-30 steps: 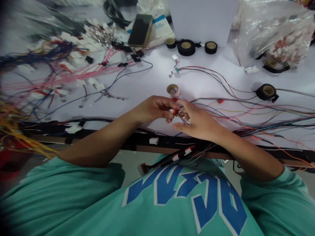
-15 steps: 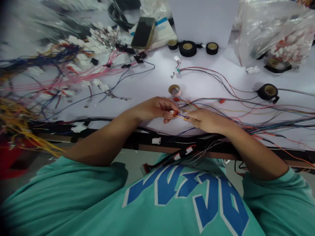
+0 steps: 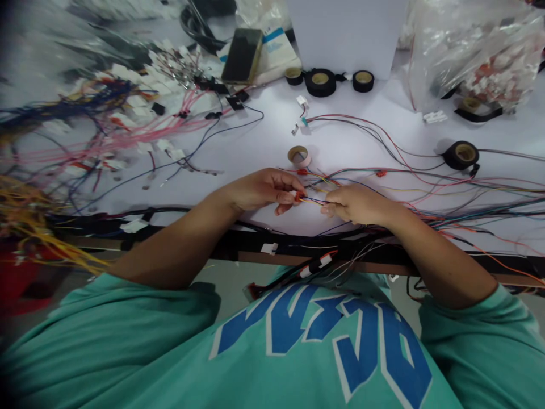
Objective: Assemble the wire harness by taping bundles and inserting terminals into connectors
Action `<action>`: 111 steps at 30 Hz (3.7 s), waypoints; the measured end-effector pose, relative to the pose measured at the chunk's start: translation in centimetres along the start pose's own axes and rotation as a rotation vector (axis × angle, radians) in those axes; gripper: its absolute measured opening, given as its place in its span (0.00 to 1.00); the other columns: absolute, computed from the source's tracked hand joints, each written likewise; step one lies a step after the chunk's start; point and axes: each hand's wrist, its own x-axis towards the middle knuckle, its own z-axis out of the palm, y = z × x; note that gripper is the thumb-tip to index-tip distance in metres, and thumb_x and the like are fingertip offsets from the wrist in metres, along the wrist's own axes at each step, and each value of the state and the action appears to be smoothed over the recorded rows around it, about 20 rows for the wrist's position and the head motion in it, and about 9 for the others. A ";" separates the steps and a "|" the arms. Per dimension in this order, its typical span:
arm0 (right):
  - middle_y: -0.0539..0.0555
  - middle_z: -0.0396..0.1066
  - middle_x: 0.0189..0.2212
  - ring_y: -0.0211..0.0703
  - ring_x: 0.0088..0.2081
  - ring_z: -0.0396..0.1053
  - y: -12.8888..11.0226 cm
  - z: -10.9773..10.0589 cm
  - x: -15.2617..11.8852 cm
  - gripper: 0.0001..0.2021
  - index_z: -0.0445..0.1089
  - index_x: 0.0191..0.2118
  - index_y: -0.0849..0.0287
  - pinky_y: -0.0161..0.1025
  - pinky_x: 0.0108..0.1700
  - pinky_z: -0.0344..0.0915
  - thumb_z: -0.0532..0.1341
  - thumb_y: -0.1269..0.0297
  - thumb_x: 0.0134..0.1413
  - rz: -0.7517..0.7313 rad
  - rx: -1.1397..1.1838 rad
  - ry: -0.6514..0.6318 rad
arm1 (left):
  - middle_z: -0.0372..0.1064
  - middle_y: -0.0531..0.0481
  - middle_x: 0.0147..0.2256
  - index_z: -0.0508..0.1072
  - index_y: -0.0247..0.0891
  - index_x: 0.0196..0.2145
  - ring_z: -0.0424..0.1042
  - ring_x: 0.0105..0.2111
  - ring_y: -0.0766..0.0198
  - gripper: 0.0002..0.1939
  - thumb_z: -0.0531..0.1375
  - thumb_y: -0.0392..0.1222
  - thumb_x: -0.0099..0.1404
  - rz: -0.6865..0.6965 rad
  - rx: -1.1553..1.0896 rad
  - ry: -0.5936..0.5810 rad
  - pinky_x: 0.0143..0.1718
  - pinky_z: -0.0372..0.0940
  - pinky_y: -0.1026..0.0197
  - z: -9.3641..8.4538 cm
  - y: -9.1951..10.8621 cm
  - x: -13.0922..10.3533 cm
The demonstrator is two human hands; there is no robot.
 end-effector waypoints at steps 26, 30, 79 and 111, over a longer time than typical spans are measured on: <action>0.60 0.75 0.36 0.40 0.31 0.66 -1.7 0.3 0.1 0.14 0.72 0.44 0.64 0.34 0.30 0.50 0.52 0.64 0.62 0.126 -0.525 -0.050 | 0.69 0.56 0.21 0.71 0.31 0.31 0.68 0.18 0.72 0.23 0.74 0.47 0.42 0.035 0.029 -0.032 0.21 0.66 0.70 -0.8 -0.9 0.5; 0.60 0.75 0.38 0.43 0.34 0.69 -1.9 0.3 0.0 0.14 0.72 0.43 0.63 0.34 0.32 0.52 0.52 0.65 0.62 0.114 -0.507 -0.061 | 0.70 0.56 0.22 0.71 0.31 0.31 0.69 0.19 0.72 0.23 0.74 0.45 0.41 0.030 0.043 -0.028 0.23 0.68 0.69 -0.9 -0.9 0.5; 0.63 0.71 0.39 0.50 0.40 0.65 3.4 -1.8 0.7 0.16 0.74 0.38 0.62 0.42 0.39 0.59 0.48 0.68 0.59 0.224 -0.647 0.554 | 0.70 0.54 0.25 0.72 0.33 0.33 0.68 0.19 0.72 0.19 0.73 0.41 0.45 -0.155 0.168 -0.194 0.22 0.65 0.71 -1.1 -0.2 -0.9; 0.53 0.71 0.31 0.42 0.37 0.68 4.4 -2.1 0.9 0.10 0.70 0.34 0.56 0.41 0.42 0.64 0.52 0.67 0.59 -0.080 -0.396 0.770 | 0.72 0.49 0.25 0.74 0.34 0.37 0.70 0.20 0.66 0.15 0.68 0.41 0.51 -0.101 0.168 -0.010 0.24 0.64 0.65 -0.9 -0.1 -0.7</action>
